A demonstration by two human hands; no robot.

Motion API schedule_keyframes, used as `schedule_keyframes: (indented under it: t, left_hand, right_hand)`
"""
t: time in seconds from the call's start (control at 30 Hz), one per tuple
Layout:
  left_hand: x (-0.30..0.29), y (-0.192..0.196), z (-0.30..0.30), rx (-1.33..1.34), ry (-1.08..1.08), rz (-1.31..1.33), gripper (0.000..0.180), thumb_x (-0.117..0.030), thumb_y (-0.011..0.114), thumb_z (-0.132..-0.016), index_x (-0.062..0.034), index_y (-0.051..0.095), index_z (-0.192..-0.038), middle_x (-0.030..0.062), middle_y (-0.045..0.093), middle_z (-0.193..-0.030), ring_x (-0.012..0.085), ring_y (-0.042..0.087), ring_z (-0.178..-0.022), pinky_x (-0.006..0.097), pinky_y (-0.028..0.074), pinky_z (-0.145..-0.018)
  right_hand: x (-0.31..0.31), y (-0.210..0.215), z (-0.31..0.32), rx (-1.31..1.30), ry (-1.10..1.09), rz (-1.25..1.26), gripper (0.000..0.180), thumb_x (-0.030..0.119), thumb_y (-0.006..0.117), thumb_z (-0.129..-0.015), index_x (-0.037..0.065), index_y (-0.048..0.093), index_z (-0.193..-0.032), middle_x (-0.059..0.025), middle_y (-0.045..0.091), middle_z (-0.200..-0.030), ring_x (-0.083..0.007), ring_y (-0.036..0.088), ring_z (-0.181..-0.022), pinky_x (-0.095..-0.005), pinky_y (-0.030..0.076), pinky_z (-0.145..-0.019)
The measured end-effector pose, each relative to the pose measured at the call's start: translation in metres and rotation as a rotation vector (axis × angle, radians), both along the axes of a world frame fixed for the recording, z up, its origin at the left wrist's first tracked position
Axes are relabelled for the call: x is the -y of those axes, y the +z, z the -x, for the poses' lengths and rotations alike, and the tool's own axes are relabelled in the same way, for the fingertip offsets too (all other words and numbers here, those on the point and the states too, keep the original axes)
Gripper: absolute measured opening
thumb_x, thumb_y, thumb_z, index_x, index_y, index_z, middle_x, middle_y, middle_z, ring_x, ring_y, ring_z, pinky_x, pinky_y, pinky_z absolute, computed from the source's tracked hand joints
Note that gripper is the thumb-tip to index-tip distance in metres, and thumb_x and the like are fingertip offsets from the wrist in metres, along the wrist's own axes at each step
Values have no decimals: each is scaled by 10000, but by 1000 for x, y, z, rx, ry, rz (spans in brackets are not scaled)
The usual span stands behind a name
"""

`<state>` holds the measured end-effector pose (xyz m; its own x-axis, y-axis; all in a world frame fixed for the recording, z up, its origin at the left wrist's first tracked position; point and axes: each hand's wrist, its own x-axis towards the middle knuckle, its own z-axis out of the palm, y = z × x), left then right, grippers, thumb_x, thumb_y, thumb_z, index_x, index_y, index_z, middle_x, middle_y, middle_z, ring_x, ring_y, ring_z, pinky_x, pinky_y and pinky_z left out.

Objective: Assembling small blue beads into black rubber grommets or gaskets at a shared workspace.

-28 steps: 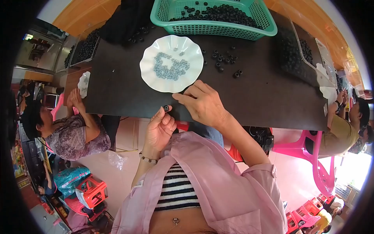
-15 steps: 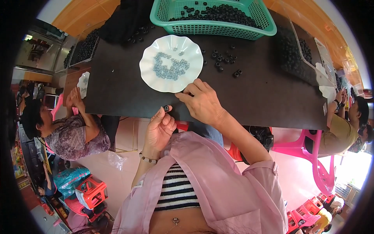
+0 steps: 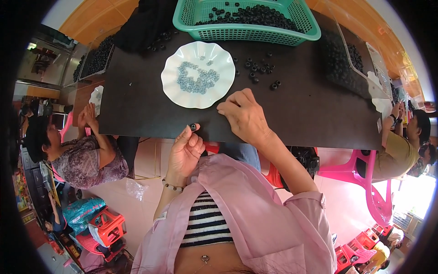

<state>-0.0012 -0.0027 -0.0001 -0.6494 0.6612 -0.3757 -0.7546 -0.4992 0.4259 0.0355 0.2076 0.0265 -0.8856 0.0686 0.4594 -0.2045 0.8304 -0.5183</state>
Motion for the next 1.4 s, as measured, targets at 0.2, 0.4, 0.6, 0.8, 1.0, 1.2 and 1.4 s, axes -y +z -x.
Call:
schedule_keyframes:
  t: [0.2,0.4,0.6,0.8,1.0,1.2,1.4]
  left_hand:
    - [-1,1,0,1,3,10,264,-252,568,-963,-16,629,-1065,-8,535,-630,104,493,-586,237,398,-578]
    - [-3,2,-2,13,-6,16,255,-238,543,-975,-19,634,-1067,-13,522,-640,103,470,-605,244,385,-586]
    - [-6,6,-6,8,-46,24,259,-225,514,-988,-10,625,-1081,-12,490,-656,116,443,-637,256,378,-605]
    - [-10,13,-6,-17,-52,17,268,-237,533,-980,-6,617,-1088,-17,511,-655,96,464,-619,241,381,-599]
    - [-17,22,-8,-38,-71,39,272,-241,560,-969,-6,621,-1094,-23,536,-654,62,486,-592,217,388,-593]
    - [-24,26,-9,-66,-120,41,266,-237,562,-969,-13,623,-1100,-31,542,-678,32,480,-596,191,393,-606]
    - [-27,29,-10,-84,-152,13,269,-246,568,-967,-17,624,-1096,-39,546,-700,21,484,-622,180,397,-613]
  right_hand:
    - [-8,7,-9,170,-65,470,88,85,654,-869,23,672,-929,-48,661,-847,-140,554,-674,-254,466,-601]
    - [-15,18,-14,384,29,1087,189,145,607,-936,-4,674,-1031,-46,669,-839,-66,524,-626,-201,444,-609]
    - [-16,17,-17,386,69,1219,213,123,631,-912,7,664,-1088,-64,678,-861,-77,540,-656,-200,450,-643]
    - [-13,14,-20,328,47,1335,159,57,672,-865,9,648,-1015,-76,690,-893,-88,608,-760,-205,458,-653]
    - [-9,15,-23,329,110,1272,111,44,682,-856,8,646,-955,-65,687,-889,-93,626,-814,-207,467,-671]
    - [-2,22,-28,272,127,1201,107,41,688,-852,-5,654,-943,-53,673,-869,-87,608,-797,-222,482,-743]
    - [1,28,-30,265,141,1101,90,51,675,-867,-18,660,-923,-46,653,-864,-96,596,-823,-242,472,-788]
